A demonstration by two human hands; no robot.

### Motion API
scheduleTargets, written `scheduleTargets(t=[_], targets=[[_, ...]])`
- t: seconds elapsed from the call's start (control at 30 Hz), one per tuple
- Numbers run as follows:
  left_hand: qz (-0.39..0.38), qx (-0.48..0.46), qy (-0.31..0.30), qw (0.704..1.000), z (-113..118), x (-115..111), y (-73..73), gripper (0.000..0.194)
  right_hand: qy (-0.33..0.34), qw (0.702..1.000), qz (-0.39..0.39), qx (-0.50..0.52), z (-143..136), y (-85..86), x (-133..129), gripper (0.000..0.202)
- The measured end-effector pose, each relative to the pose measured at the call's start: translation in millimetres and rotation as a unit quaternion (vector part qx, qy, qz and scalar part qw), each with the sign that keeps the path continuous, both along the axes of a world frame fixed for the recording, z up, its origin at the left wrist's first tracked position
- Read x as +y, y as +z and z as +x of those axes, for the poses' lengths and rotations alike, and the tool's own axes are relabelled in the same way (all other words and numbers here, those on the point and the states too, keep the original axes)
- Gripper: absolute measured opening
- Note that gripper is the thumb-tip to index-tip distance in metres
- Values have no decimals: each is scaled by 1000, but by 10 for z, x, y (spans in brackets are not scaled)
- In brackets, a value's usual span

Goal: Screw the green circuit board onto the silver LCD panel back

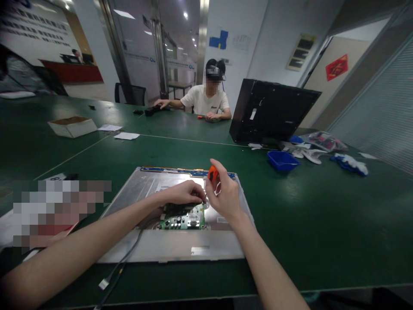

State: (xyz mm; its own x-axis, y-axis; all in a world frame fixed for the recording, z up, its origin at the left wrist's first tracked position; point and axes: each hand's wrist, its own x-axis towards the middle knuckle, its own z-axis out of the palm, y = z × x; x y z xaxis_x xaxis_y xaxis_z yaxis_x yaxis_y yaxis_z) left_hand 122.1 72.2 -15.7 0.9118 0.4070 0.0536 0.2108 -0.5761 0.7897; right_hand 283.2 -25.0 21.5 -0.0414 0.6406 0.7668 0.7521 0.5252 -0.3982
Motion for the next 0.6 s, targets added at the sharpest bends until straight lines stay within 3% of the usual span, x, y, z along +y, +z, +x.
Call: scheduleTargets(t=[0.27,0.6], targets=[[-1,-4,-2,1000,-10,-10,18,17,-44,998,46,-30,26,-36,34,45],[-7,-1,1,1000,-3,4,6,16,15,1000,-7,3,1,-10,5,57]])
